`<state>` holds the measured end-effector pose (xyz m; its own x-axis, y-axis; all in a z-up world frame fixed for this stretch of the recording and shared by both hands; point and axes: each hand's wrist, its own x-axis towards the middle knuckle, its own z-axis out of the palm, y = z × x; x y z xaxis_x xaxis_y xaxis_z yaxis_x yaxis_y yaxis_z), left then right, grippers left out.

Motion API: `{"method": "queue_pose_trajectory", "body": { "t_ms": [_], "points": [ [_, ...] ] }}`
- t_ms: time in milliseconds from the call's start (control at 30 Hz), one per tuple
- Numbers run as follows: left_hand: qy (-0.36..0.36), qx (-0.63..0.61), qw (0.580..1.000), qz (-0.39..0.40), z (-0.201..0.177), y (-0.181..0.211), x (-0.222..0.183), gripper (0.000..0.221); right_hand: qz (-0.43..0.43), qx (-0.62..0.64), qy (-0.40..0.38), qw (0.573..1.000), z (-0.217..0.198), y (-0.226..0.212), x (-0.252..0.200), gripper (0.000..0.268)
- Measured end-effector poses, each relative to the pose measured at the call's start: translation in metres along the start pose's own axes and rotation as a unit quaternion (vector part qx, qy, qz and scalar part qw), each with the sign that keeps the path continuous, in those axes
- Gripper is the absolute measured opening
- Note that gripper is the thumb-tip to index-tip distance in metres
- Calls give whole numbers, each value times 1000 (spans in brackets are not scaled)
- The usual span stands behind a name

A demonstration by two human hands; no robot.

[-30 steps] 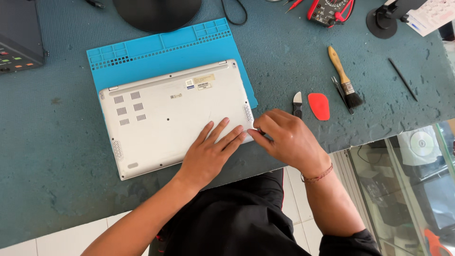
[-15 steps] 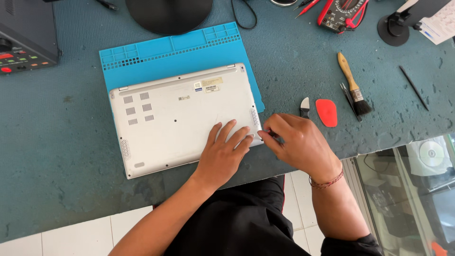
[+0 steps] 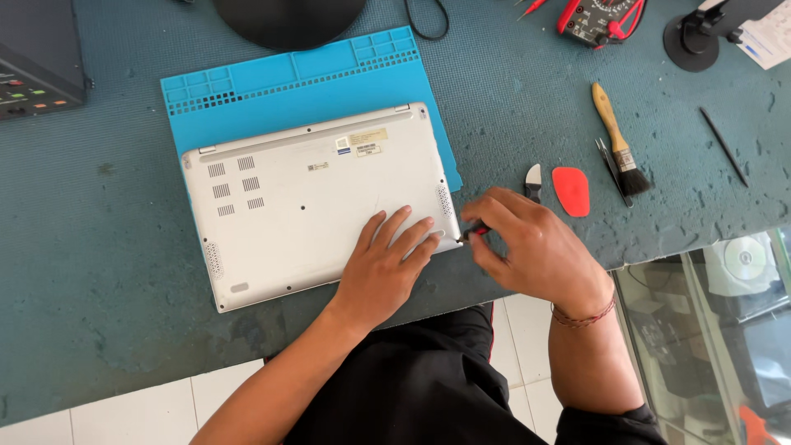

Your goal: The person uses a screwdriver to remove multiple screws from the bottom case of a white laptop. The screws are placed into a blue magnetic parts tray. The person systematically works around the perimeter and center of the laptop base.

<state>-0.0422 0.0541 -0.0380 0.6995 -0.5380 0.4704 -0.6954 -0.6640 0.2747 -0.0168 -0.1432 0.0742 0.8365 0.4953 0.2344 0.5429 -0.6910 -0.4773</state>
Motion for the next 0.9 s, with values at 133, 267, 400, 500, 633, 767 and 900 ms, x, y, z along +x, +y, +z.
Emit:
{"method": "queue_pose_trajectory", "body": {
  "t_ms": [133, 267, 400, 500, 633, 767, 900],
  "points": [
    [9, 0, 1000, 3, 1, 0, 0, 23, -9, -3, 10, 1000, 5, 6, -3, 10],
    [12, 0, 1000, 1, 1, 0, 0, 23, 4, -15, 18, 1000, 8, 9, -5, 12],
    [8, -8, 1000, -3, 2, 0, 0, 24, 9, 31, 8, 999, 9, 4, -5, 14],
    [17, -30, 999, -9, 1, 0, -1, 24, 8, 8, 43, 999, 9, 5, 1, 24],
    [48, -28, 998, -41, -26, -12, -5, 28, 64, -18, 119, 991, 32, 32, -5, 34],
    [137, 17, 977, -162, -70, -50, -44, 35, 212, 143, 195, 947, 37, 38, 8, 30],
    [171, 83, 924, -333, -95, -79, -99, 57, 317, 195, 88, 924, 58, 44, 23, 28]
  ]
}}
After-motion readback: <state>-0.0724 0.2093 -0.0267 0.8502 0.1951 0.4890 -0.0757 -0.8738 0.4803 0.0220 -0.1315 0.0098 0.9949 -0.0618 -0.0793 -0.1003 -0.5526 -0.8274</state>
